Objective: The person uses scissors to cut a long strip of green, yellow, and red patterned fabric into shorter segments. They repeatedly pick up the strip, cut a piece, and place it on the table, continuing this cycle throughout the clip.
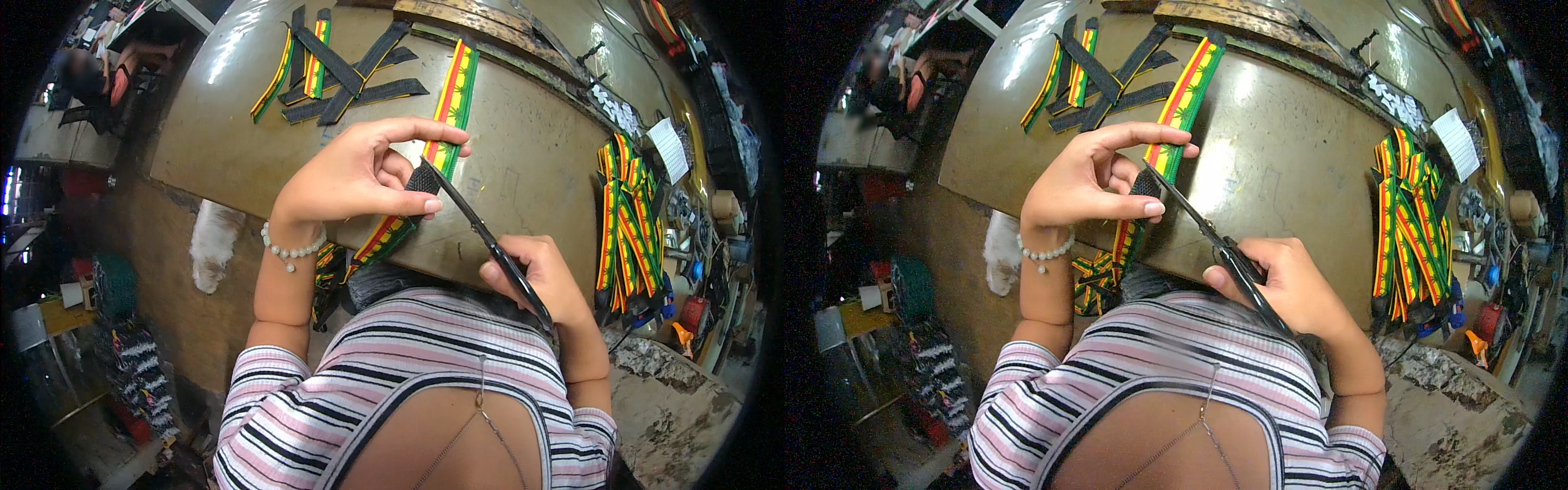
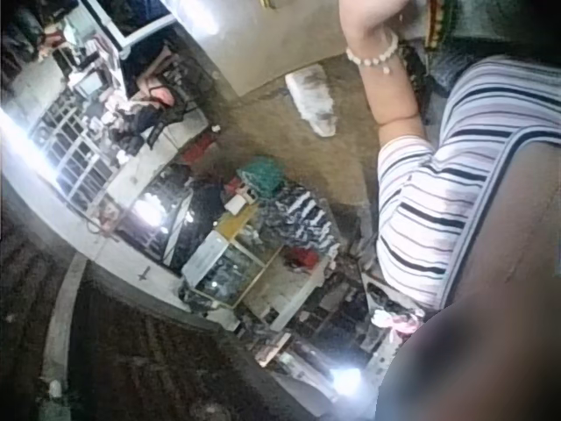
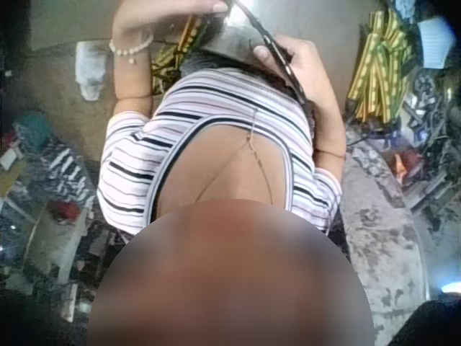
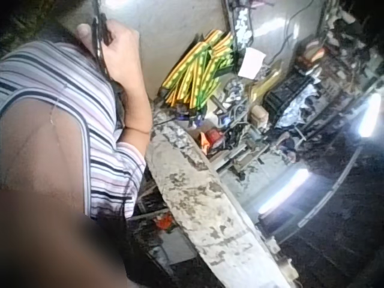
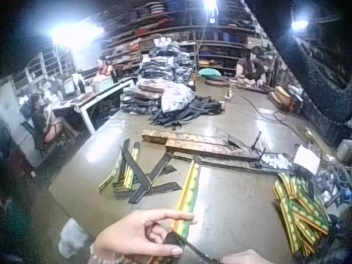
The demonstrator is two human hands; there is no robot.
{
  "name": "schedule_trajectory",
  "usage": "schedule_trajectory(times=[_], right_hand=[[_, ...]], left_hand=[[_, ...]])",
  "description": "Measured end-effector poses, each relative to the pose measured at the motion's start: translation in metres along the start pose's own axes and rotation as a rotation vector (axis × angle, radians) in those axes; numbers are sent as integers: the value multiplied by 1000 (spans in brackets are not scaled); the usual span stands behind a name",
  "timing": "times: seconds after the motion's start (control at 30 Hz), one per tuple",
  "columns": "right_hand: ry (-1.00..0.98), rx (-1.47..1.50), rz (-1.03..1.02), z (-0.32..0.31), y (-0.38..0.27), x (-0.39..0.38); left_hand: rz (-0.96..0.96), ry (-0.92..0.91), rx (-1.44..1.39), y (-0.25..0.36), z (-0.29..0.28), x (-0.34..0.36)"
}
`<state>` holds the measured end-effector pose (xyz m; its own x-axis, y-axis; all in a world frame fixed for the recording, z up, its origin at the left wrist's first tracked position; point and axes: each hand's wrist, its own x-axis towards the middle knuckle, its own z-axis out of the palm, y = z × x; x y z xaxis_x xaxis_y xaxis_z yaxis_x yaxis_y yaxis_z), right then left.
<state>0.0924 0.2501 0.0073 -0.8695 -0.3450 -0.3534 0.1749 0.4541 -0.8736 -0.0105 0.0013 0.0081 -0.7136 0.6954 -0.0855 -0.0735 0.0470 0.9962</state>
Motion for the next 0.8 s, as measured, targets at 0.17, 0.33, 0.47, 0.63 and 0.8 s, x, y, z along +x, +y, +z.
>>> schedule_trajectory(times=[0.17,0.33,0.47,0.63,0.8], right_hand=[[34,0,47,6,6,1],[88,30,-103,11,29,7],[55,472,114,21,38,17],[154,798,-136,56,27,55],[404,544,-226,34,15,66]], left_hand=[[-33,17,-4,-5,3,0],[106,65,2,-6,-14,-3],[-20,463,222,-3,-36,3],[342,454,359,-17,17,16],[299,343,197,-18,39,4]])
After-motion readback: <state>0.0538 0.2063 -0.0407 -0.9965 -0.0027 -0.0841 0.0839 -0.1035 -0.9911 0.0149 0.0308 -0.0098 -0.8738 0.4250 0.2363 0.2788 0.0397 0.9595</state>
